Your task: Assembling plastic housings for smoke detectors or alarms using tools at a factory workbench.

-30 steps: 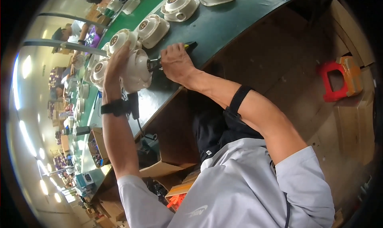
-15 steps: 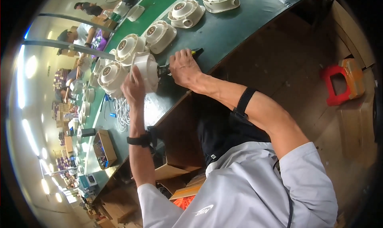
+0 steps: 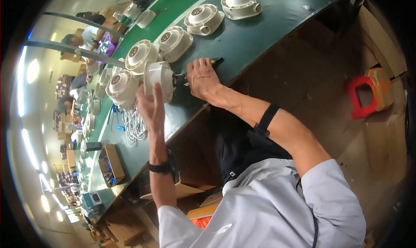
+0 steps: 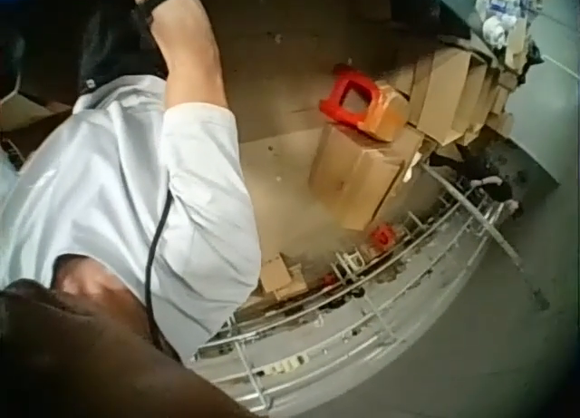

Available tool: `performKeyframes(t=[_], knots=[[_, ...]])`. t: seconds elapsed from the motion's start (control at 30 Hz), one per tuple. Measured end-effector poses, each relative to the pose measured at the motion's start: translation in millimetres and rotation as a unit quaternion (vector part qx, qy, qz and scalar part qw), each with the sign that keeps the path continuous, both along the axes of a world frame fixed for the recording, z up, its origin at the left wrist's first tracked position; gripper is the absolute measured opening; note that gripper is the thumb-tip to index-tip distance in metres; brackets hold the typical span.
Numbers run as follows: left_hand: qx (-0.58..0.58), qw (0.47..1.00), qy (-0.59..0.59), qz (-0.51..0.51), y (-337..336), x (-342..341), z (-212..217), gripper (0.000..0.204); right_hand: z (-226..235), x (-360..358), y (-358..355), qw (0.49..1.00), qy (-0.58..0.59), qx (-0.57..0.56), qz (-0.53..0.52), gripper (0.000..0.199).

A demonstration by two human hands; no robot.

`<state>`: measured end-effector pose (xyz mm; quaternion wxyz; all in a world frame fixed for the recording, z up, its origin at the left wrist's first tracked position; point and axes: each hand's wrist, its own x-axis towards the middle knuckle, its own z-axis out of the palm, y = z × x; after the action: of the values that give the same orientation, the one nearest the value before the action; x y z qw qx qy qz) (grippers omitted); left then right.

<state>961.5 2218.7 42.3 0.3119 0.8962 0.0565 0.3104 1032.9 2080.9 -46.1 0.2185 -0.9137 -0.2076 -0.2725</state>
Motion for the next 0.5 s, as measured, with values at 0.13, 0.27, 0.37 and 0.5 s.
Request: performKeyframes(t=[0.13, 0.27, 0.37, 0.5], knots=[[0.004, 0.997, -0.063, -0.046, 19.8, 0.8, -13.9, 0.039, 11.8, -4.2, -2.7, 0.998, 0.040, -0.009, 0.045, 0.026], [0.184, 0.981, -0.052, 0.014, 31.7, 17.7, -7.6, 0.027, 8.0, -2.6, -0.3, 0.999, 0.026, 0.023, 0.030, 0.026], [0.255, 0.966, 0.000, 0.041, 23.7, 31.2, 9.6, 0.035, 5.8, -0.8, -2.2, 0.999, 0.022, -0.030, 0.018, 0.023], [0.347, 0.911, 0.221, 0.015, 7.0, 71.9, 53.9, 0.035, 6.7, 0.4, -6.2, 0.999, -0.011, -0.026, 0.016, 0.019]])
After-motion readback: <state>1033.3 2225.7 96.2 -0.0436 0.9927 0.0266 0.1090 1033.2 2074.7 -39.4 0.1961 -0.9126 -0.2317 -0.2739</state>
